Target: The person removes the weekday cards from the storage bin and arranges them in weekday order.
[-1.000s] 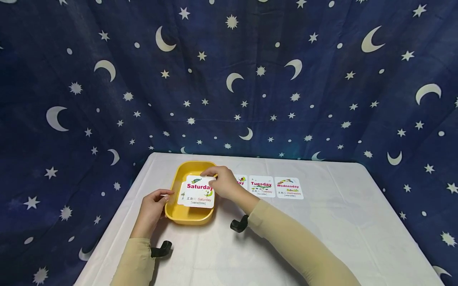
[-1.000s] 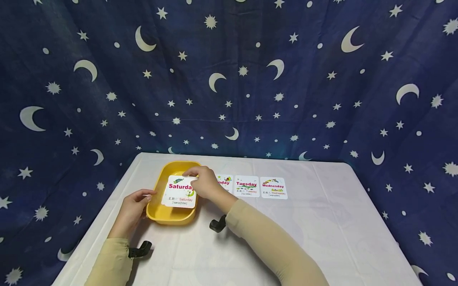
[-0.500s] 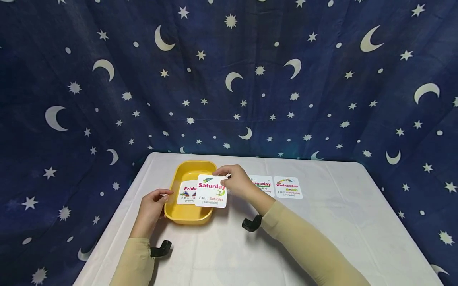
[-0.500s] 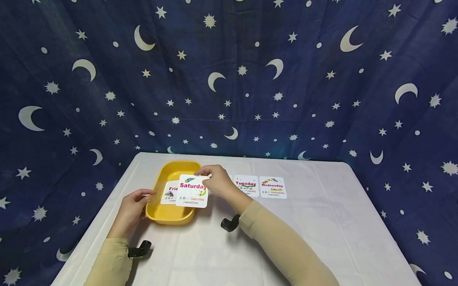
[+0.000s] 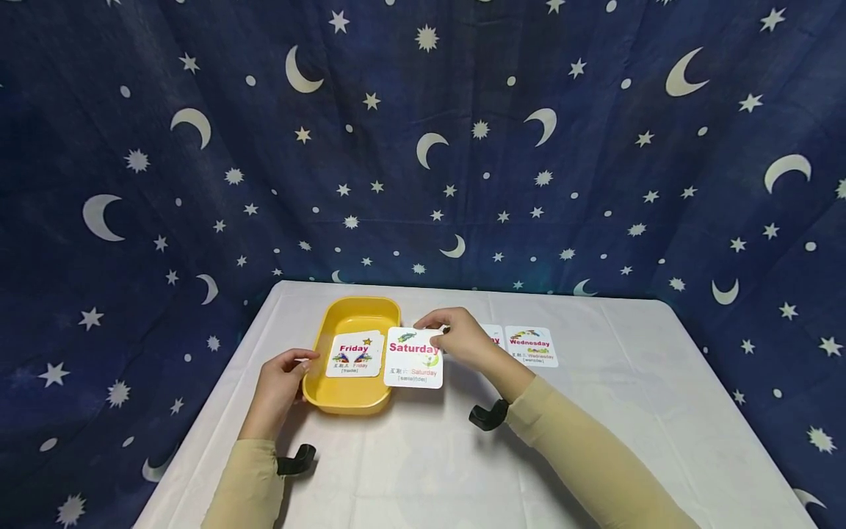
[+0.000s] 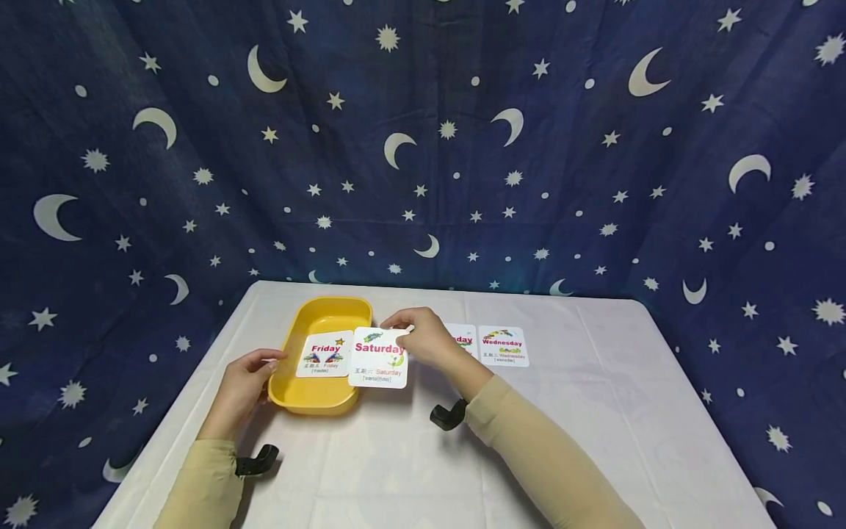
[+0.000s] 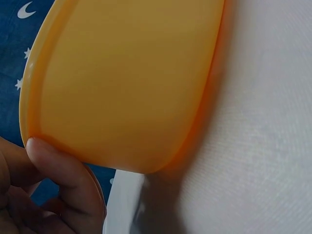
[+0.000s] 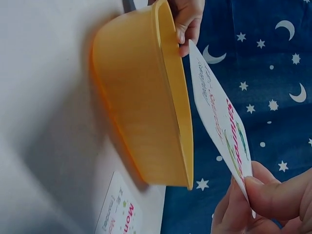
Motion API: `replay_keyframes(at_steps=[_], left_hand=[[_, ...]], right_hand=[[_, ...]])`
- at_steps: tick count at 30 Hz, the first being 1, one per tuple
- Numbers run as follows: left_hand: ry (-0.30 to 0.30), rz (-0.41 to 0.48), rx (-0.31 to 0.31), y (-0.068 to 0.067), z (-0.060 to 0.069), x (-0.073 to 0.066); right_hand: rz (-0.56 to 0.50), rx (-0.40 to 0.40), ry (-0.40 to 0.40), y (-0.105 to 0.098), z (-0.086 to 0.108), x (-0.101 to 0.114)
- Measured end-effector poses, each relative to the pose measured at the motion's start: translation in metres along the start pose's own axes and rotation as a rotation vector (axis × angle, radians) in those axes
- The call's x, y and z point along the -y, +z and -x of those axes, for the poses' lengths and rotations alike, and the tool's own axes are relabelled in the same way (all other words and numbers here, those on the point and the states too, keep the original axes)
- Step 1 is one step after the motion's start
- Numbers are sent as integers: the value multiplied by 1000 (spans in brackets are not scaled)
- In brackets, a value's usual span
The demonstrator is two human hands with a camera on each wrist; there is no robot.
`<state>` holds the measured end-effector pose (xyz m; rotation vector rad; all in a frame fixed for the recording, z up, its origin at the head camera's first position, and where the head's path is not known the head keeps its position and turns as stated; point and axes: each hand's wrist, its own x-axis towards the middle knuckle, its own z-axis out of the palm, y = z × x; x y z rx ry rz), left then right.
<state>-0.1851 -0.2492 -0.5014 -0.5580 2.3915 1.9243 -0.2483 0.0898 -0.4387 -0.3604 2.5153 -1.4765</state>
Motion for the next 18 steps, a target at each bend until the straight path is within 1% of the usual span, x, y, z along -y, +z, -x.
replay_keyframes(at_steps=[4, 12, 18], left_hand=[[1, 1, 3, -1, 0, 0], [0, 5, 6, -1, 1, 0], [11, 14, 4, -1, 0, 1]], right_hand=[[0, 6, 18, -7, 3, -6], [7, -3, 22, -21, 15, -25], [-10, -10, 55, -35, 25, -41]])
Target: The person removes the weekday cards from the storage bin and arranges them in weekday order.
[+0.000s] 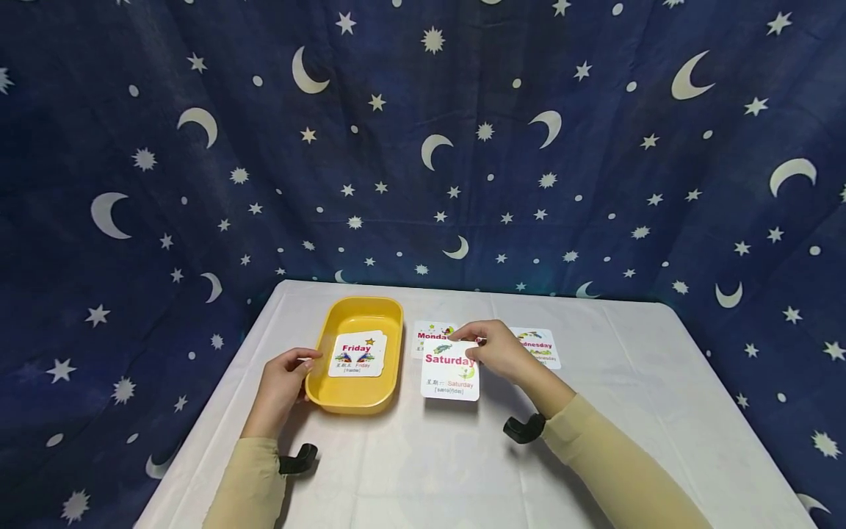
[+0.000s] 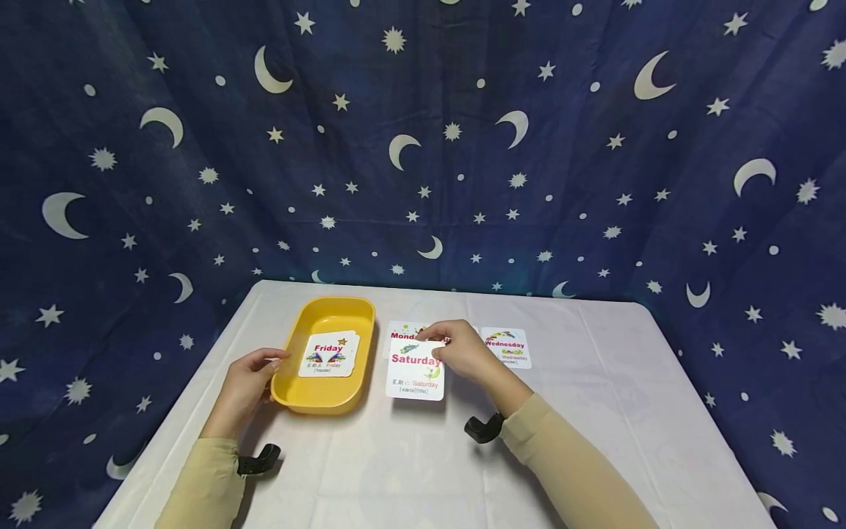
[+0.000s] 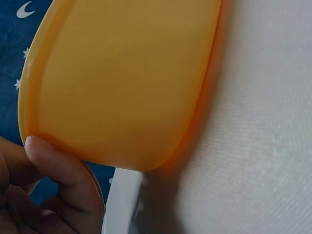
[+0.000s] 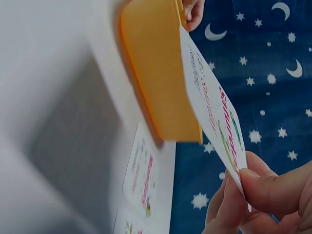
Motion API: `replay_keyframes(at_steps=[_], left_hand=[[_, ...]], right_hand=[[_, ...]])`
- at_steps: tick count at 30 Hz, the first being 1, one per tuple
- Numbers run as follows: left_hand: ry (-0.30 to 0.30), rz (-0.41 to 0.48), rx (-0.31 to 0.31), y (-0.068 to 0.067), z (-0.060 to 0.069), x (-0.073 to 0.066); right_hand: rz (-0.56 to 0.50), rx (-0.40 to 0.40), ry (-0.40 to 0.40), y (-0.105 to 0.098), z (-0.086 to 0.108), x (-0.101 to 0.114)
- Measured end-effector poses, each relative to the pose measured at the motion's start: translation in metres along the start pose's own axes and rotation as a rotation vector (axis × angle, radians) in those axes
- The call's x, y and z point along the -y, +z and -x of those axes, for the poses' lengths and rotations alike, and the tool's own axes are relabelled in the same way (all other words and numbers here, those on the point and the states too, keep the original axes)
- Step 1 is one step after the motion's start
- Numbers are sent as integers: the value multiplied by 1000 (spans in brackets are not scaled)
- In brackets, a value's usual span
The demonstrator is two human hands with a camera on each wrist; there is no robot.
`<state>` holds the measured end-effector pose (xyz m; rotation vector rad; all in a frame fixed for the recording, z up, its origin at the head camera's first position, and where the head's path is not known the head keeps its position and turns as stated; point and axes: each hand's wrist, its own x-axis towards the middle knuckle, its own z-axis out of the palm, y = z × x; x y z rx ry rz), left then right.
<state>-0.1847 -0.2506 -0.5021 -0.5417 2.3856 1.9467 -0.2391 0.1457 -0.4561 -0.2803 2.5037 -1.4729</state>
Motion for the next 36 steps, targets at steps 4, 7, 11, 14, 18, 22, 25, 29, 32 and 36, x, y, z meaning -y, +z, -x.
replay_keyframes(at_steps=[4, 7, 11, 14, 18, 22, 25, 29, 32, 36], left_hand=[[4, -2, 2, 0, 0, 0], [3, -2, 3, 0, 0, 0], [2, -6, 3, 0, 1, -1], [1, -9, 2, 0, 1, -1], [1, -12, 2, 0, 2, -1], [0, -15, 1, 1, 2, -1], [-4, -11, 3, 1, 2, -1], [-9, -6, 4, 1, 1, 0], [-10, -8, 2, 1, 0, 0], [-7, -7, -1, 1, 0, 0]], right_hand=[[7, -7, 5, -13, 7, -11], [34, -13, 7, -22, 13, -19], [45, -16, 30, -32, 20, -30], [44, -13, 33, -38, 26, -38], [84, -23, 17, -47, 33, -49], [114, -32, 29, -55, 40, -60], [104, -32, 62, -60, 44, -68], [77, -37, 105, -68, 47, -79], [83, -44, 118, -73, 50, -87], [101, -50, 133, -80, 52, -99]])
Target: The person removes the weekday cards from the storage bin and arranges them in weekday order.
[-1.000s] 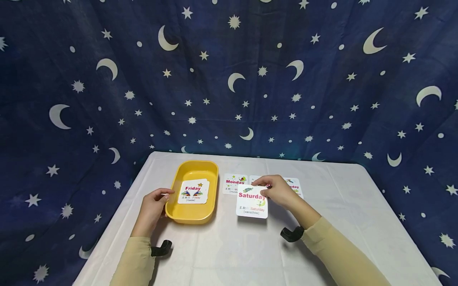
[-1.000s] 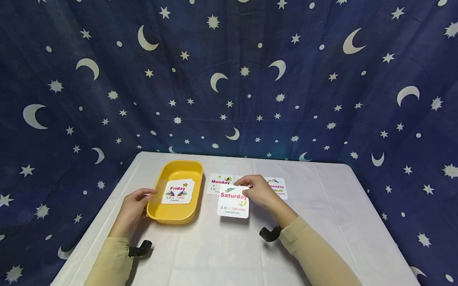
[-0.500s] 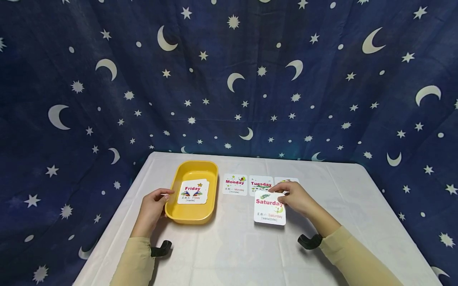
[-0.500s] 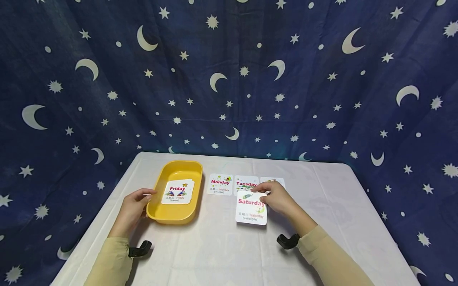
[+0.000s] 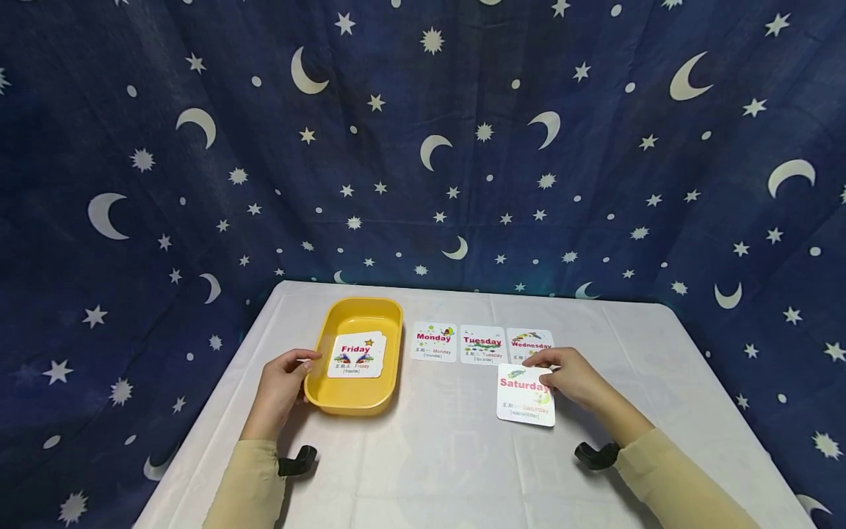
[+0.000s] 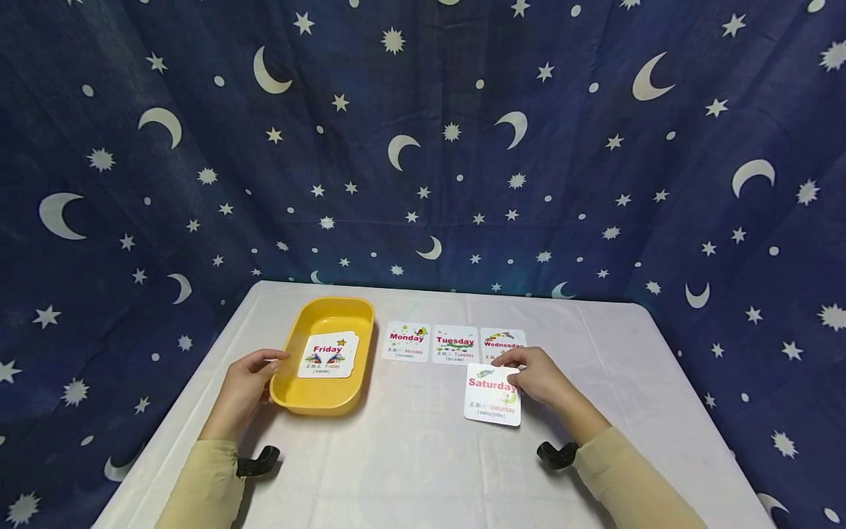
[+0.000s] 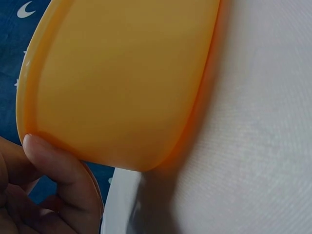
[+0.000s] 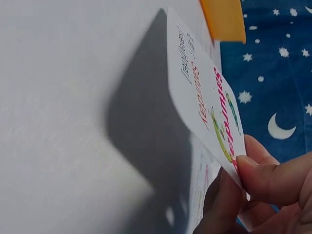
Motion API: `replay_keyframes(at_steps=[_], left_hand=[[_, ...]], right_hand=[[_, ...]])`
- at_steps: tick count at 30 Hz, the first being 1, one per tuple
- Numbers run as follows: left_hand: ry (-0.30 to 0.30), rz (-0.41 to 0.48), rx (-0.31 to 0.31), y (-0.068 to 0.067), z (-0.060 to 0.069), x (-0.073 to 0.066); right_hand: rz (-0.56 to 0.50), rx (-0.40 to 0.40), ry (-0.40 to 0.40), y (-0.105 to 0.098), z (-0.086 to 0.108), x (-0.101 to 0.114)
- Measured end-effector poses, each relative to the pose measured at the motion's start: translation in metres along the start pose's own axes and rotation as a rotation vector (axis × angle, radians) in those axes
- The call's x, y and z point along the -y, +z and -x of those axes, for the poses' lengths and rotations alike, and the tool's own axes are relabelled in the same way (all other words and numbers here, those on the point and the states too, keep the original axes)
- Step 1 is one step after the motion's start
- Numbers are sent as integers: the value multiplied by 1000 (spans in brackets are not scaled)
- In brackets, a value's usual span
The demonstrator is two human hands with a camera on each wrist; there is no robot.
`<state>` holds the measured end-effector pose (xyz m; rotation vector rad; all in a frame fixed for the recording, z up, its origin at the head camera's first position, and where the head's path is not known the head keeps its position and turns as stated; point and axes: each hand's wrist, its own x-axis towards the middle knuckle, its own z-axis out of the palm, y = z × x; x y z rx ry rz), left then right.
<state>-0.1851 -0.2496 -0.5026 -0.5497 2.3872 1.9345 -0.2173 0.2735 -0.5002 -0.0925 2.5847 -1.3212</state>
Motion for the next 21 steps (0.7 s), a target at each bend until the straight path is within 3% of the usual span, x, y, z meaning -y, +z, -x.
replay_keyframes(at_steps=[8, 21], left_hand=[[6, -1, 2, -1, 1, 1], [14, 17, 4, -1, -1, 2]], right_hand=[[20, 15, 9, -9, -1, -13], [34, 16, 87, -12, -5, -21]])
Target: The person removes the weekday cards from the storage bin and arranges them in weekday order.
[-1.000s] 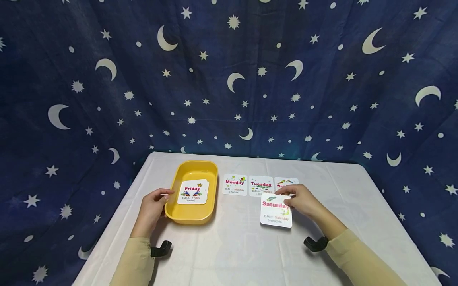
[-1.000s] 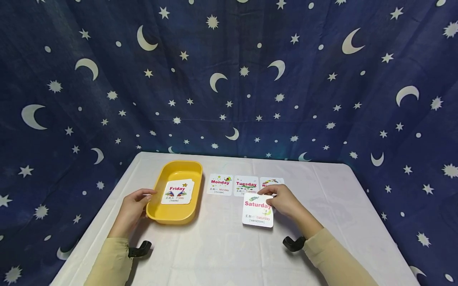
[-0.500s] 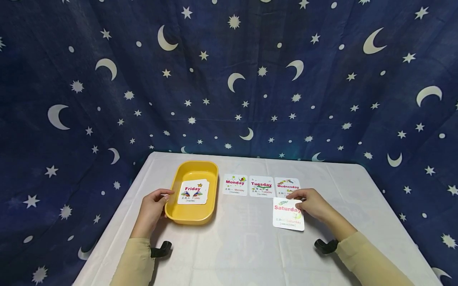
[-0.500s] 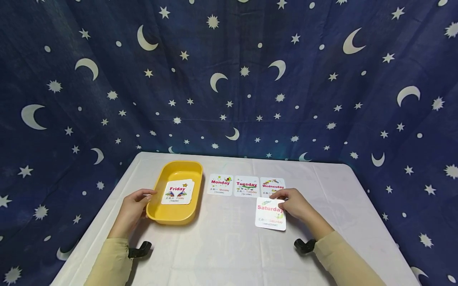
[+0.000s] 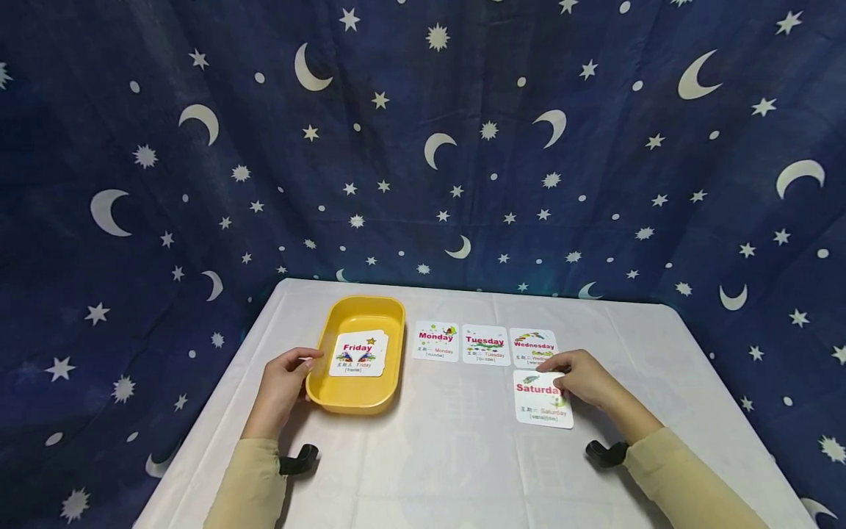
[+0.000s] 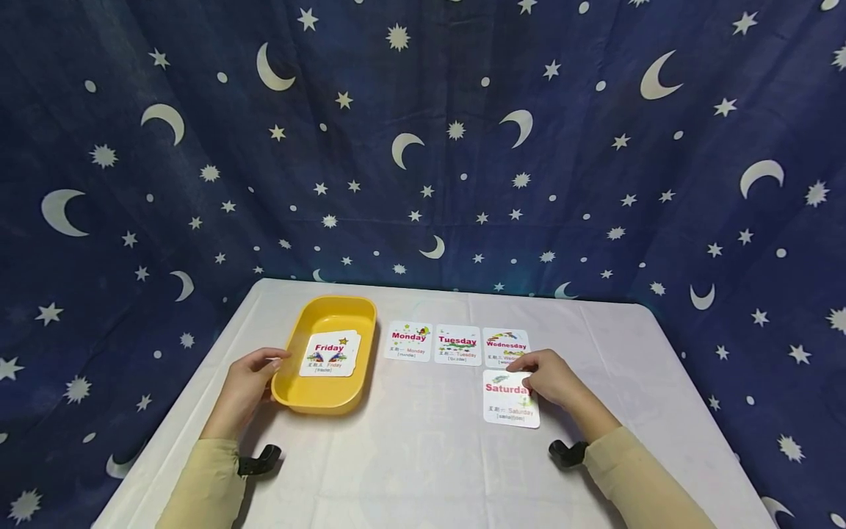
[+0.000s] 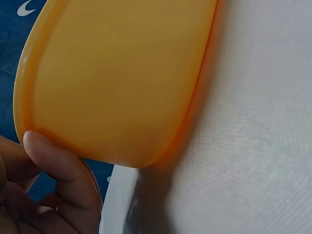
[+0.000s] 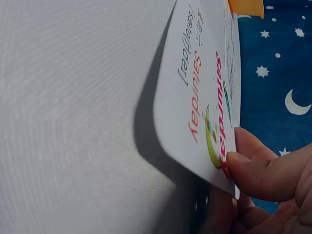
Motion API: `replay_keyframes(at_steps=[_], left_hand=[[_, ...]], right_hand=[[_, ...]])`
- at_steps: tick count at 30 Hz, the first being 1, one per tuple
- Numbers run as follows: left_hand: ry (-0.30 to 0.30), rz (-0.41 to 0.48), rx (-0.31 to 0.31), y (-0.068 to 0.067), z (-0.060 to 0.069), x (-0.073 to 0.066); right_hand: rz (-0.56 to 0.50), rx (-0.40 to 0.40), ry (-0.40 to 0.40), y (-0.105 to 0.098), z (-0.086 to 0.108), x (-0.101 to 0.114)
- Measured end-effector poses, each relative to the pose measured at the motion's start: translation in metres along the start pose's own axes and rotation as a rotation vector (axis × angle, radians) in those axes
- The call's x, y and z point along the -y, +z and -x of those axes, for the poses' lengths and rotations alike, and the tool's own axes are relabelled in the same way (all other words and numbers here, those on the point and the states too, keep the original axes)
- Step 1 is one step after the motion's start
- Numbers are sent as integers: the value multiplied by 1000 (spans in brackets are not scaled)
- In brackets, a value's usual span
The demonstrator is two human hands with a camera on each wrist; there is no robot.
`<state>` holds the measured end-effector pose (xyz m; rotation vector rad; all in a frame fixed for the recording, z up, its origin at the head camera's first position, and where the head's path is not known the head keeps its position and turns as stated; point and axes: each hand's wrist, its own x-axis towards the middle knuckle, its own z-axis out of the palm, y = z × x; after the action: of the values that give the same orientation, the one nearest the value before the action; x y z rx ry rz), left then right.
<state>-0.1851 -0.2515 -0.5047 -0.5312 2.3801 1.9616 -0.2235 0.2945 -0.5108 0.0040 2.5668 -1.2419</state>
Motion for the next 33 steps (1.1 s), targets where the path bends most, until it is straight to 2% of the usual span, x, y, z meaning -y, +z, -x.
replay_keyframes(at_steps=[5, 26, 33], left_hand=[[9, 4, 1, 0, -1, 0], [27, 13, 8, 0, -1, 0], [22, 15, 5, 0, -1, 1]], right_hand=[[19, -28, 29, 1, -1, 1], [200, -110, 55, -1, -2, 0], [279, -141, 17, -1, -3, -2]])
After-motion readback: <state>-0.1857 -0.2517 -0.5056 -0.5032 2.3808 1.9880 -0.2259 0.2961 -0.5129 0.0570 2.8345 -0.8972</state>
